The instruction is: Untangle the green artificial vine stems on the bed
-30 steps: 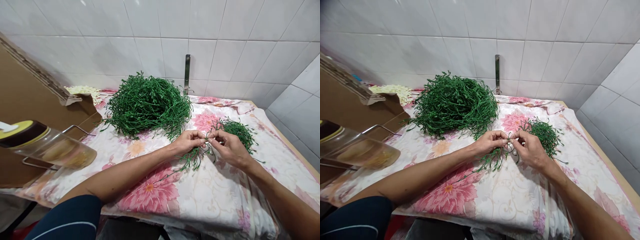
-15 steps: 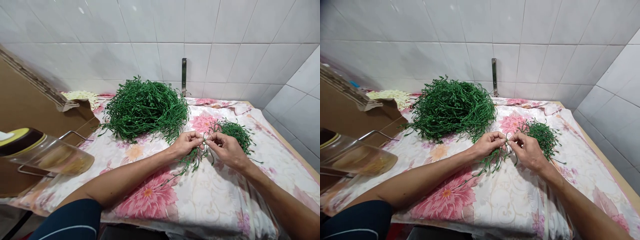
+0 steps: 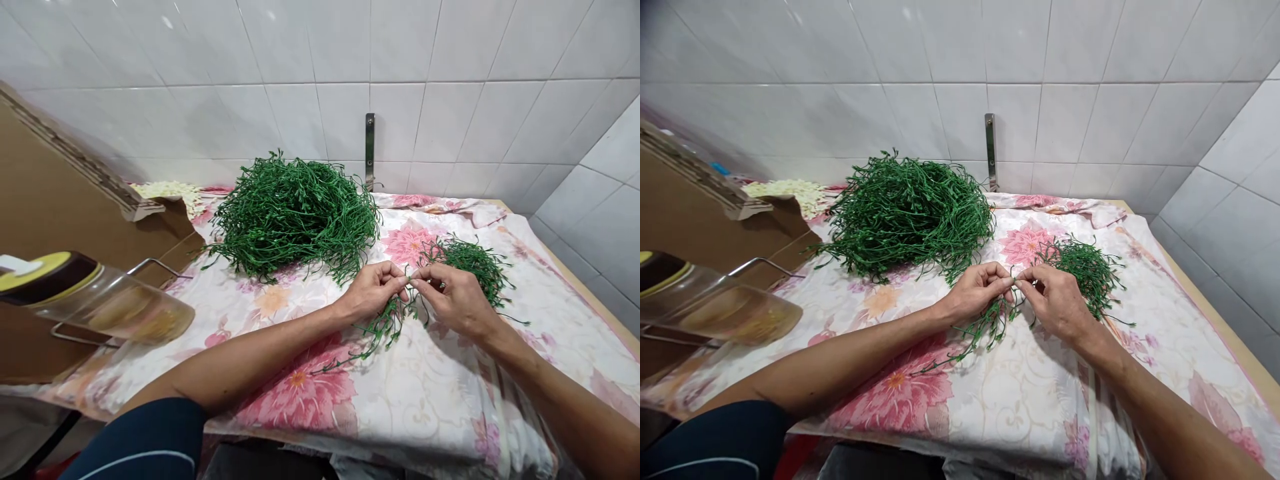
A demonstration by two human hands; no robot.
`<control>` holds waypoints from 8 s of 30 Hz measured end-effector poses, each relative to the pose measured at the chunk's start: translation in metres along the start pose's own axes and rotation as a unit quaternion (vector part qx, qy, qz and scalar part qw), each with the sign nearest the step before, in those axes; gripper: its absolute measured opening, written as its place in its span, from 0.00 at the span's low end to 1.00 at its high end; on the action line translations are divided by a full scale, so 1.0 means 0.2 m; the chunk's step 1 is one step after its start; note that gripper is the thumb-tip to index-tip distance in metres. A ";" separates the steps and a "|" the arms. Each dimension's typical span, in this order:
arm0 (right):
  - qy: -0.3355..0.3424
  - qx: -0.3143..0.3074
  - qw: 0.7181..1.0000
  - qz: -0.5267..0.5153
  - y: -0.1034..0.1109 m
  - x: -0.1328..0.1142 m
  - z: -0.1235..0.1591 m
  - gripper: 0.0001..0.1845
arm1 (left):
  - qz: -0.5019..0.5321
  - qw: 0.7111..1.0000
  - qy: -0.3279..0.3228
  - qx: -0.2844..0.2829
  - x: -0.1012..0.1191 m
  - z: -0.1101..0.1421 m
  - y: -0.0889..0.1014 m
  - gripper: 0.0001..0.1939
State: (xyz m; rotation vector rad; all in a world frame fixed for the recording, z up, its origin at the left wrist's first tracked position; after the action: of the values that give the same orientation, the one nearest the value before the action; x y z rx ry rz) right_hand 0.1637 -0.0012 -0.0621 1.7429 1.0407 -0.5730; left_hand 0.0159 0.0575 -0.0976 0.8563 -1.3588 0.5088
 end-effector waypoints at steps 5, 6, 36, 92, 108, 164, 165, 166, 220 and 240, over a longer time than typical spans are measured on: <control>-0.021 0.021 0.999 0.011 0.00 0.00 0.00 0.09 | -0.024 1.000 -0.006 0.017 0.01 0.01 0.00 0.16; -0.027 0.028 0.999 0.014 -0.01 0.00 0.01 0.08 | -0.030 0.999 -0.009 0.017 0.01 0.01 -0.01 0.15; -0.061 0.127 0.979 0.147 0.12 0.03 -0.07 0.08 | -0.081 0.995 0.004 0.060 -0.05 0.01 0.02 0.09; 0.105 -0.054 0.986 0.121 -0.02 -0.03 0.02 0.10 | -0.071 0.996 -0.032 0.033 -0.01 -0.02 0.03 0.20; 0.128 -0.044 0.980 0.149 -0.04 -0.08 0.04 0.10 | -0.054 0.997 -0.007 0.056 0.05 0.01 0.04 0.19; -0.090 0.033 0.993 0.065 -0.05 -0.05 0.02 0.05 | -0.298 0.915 -0.230 0.149 0.14 0.10 0.00 0.08; -0.111 0.036 0.991 0.060 -0.04 -0.05 0.01 0.05 | -0.311 0.904 -0.252 0.151 0.16 0.10 0.00 0.08; -0.129 0.039 0.989 0.058 -0.03 -0.05 0.01 0.05 | -0.315 0.901 -0.257 0.154 0.17 0.10 0.01 0.08; -0.032 0.060 0.997 0.029 0.10 -0.06 0.02 0.15 | 0.004 1.000 0.010 0.001 0.03 -0.02 0.08 0.24; -0.231 -0.050 0.948 -0.213 -0.07 0.09 0.06 0.17 | 0.110 0.988 0.082 -0.068 -0.04 0.01 0.03 0.26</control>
State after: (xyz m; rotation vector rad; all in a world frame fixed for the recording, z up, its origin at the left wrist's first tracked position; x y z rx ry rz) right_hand 0.1623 -0.0022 -0.0880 1.2071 1.0812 -1.1201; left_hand 0.0084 0.0602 -0.1032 0.5452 -1.3265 0.6349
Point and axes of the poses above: each hand's wrist, its own z-axis away from the middle knuckle, its own y-axis out of the back of the hand, x = y × z, the point moved 5 cm from there along -z, towards the middle knuckle, and after that the axes turned 14 degrees about -z, right-handed, at the moved point
